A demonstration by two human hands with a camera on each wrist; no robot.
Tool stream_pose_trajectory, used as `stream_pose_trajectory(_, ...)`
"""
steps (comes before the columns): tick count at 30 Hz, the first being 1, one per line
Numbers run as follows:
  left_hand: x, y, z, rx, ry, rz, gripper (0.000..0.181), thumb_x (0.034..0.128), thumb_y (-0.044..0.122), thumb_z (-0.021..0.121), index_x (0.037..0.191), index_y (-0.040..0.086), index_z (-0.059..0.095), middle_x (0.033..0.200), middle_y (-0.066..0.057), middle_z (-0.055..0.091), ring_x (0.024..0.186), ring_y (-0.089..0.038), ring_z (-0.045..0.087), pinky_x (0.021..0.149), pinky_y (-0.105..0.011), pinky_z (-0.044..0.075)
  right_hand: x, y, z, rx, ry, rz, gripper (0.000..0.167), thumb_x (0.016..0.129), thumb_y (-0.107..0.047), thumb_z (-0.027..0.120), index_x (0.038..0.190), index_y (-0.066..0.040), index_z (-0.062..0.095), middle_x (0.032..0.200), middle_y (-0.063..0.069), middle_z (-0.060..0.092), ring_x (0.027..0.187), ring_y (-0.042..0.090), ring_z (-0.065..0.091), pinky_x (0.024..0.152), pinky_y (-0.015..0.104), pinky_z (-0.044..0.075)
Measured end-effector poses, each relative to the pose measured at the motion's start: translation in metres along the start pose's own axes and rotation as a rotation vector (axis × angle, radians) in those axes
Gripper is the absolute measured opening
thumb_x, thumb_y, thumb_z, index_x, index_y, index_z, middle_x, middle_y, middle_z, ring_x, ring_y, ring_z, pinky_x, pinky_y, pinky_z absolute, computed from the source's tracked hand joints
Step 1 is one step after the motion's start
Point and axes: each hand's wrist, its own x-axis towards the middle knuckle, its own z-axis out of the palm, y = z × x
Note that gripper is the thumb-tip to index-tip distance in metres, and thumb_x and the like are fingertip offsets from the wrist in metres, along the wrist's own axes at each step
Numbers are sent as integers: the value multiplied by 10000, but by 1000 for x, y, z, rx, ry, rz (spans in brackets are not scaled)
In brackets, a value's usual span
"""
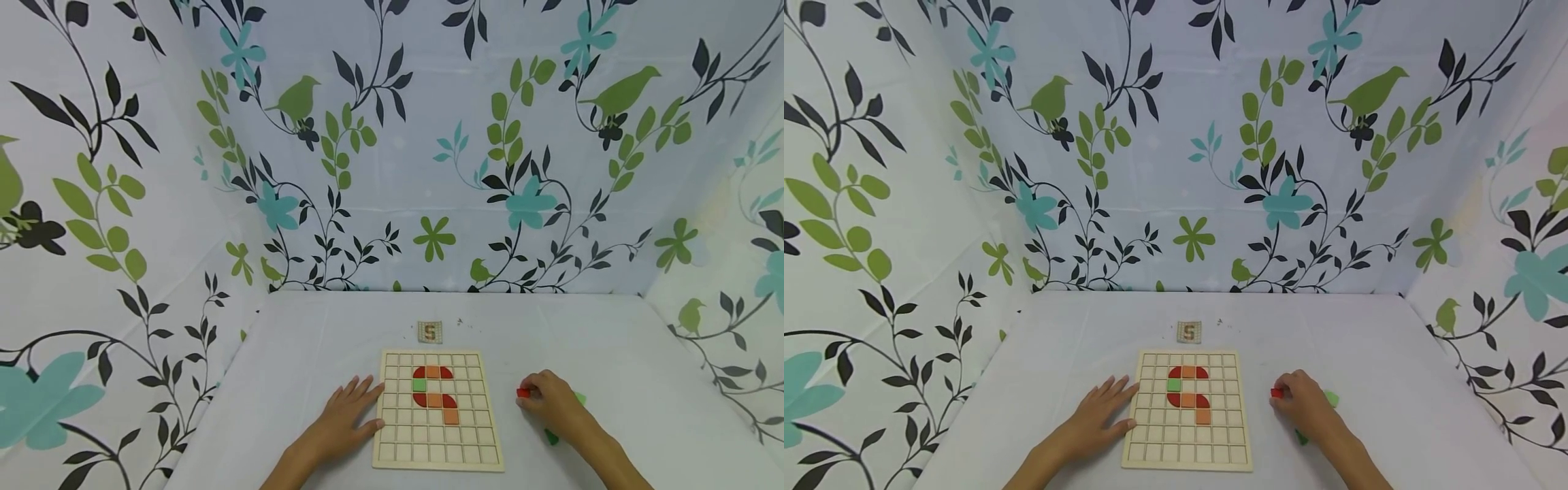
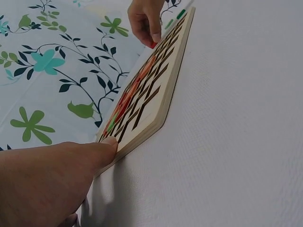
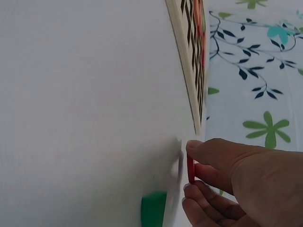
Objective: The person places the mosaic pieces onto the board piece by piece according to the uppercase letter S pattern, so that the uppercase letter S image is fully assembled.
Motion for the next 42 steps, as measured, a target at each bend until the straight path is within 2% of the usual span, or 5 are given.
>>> stream_pose_trajectory(9, -2, 1, -1, 2, 7, 5, 689, 1049, 523, 600, 1622, 178, 437, 1717, -161, 313, 1598, -467, 205, 1252, -728, 137, -17, -64, 29, 100, 19, -123, 193, 874, -91, 858, 995, -140, 717, 966, -51, 593, 923, 131, 612, 791, 289, 593)
stream_pose_trajectory(16, -2, 1, 1, 1, 1, -3, 691, 1047, 525, 604, 1627, 192, 430, 1723, -143, 308, 1604, -453, 201, 1259, -718, 137, -29, -94, 51, 112, -14, -209, 231, 896, -124, 837, 1036, -195, 668, 974, -92, 551, 884, 84, 550, 772, 225, 559)
stream_pose_trajectory(22, -1, -1, 2, 2, 2, -5, 692, 1047, 533, 600, 1628, 198, 430, 1723, -136, 310, 1606, -447, 201, 1261, -713, 138, -35, -100, 66, 75, -16, -325, 204, 893, -126, 839, 960, -186, 656, 938, -112, 519, 866, 24, 500, 785, 258, 554)
stream_pose_trajectory(30, -1, -2, 2, 3, -4, -5, 704, 1048, 548, 586, 1633, 194, 418, 1728, -137, 294, 1608, -451, 189, 1262, -717, 125, -38, -97, 70, 12, -24, -386, 188, 923, -213, 837, 994, -171, 669, 988, -120, 518, 897, 15, 504, 830, 293, 562)
stream_pose_trajectory(42, -1, -2, 2, 2, -2, -4, 698, 1046, 549, 591, 1630, 204, 426, 1724, -135, 308, 1607, -445, 197, 1264, -711, 132, -38, -92, 64, 18, -38, -505, 139, 936, -40, 790, 1003, -144, 727, 1031, -106, 594, 957, 35, 592, 840, 233, 589)
